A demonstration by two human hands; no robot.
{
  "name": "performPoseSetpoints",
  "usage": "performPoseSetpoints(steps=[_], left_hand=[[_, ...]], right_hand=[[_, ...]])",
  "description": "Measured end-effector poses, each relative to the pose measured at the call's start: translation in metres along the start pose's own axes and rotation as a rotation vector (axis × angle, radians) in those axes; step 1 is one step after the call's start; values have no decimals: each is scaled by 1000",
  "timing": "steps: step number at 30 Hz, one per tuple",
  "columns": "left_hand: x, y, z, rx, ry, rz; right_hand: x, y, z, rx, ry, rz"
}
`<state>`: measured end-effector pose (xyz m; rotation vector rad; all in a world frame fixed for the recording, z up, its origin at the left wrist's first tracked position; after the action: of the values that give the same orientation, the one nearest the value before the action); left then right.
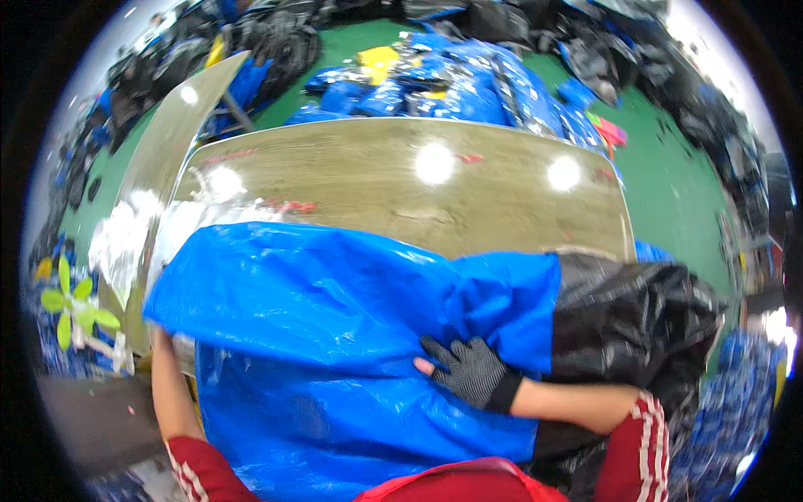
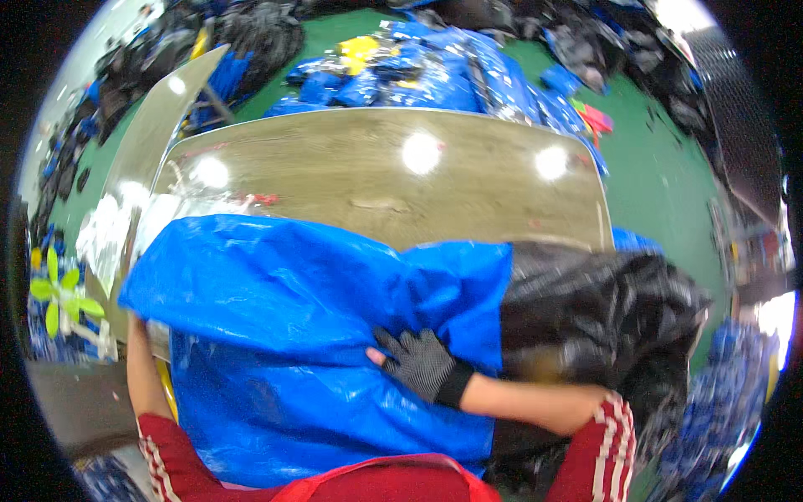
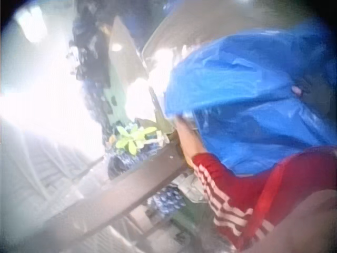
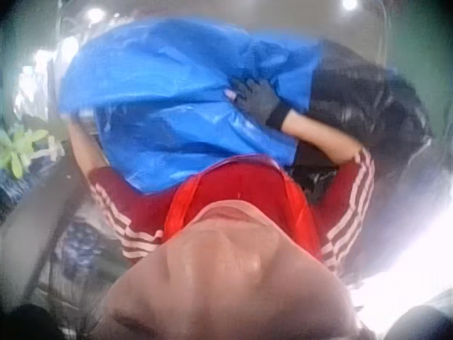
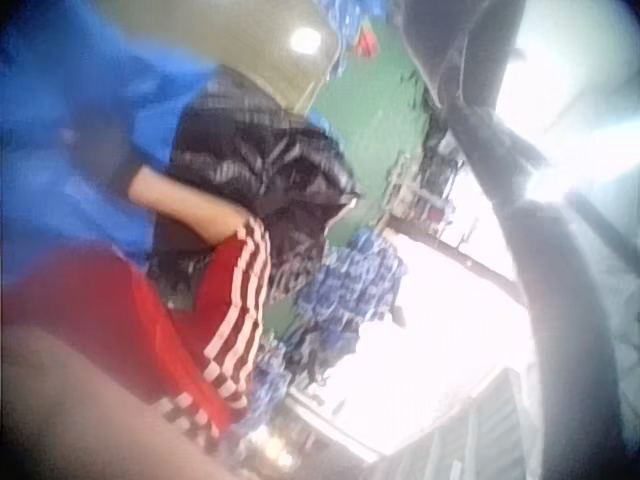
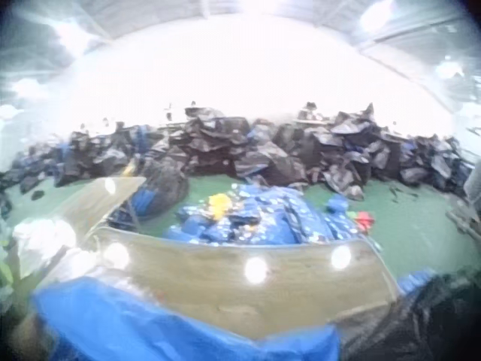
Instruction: The person folds a blue and black tarp on a table, places it into a clear plastic bag, and ties the bag with a white plastic tie. The process is repeated for multiple tarps in a warehouse setting.
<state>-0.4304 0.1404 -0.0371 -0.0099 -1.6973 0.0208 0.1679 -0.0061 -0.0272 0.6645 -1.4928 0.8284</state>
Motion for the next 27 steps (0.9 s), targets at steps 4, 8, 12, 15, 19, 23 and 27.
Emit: performPoseSetpoints(steps=[4, 8, 12, 15, 19, 23, 27], left_hand=[[93, 24, -52, 56, -120, -290], [31, 7, -287, -490, -795, 94], [-38, -42, -409, -962, 84, 315], [-10, -14, -422, -737, 69, 642], [56, 8, -534, -1255, -322, -177], [-12, -4, -637, -955, -1158, 763], [-79, -44, -629, -1327, -145, 259]], right_hand=[[-18, 8, 3, -52, -10, -216], [30, 8, 2, -77, 62, -23], [104, -106, -30, -103, 295, -476], [138, -243, -94, -615, 55, -673], [194, -326, -153, -1008, -641, -762], [189, -311, -163, -831, -486, -409], [99, -350, -110, -860, -524, -274]])
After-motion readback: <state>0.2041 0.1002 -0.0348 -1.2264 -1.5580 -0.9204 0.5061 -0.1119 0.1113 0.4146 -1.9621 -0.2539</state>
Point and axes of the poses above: each hand's wrist, its own y-axis towards the middle knuckle, its own x-axis out of the back of the hand, z = x × y, the point moved 4 cm from there along y, towards the middle knuckle, and after that the axes turned 13 degrees about -y, right-handed, at the moved point
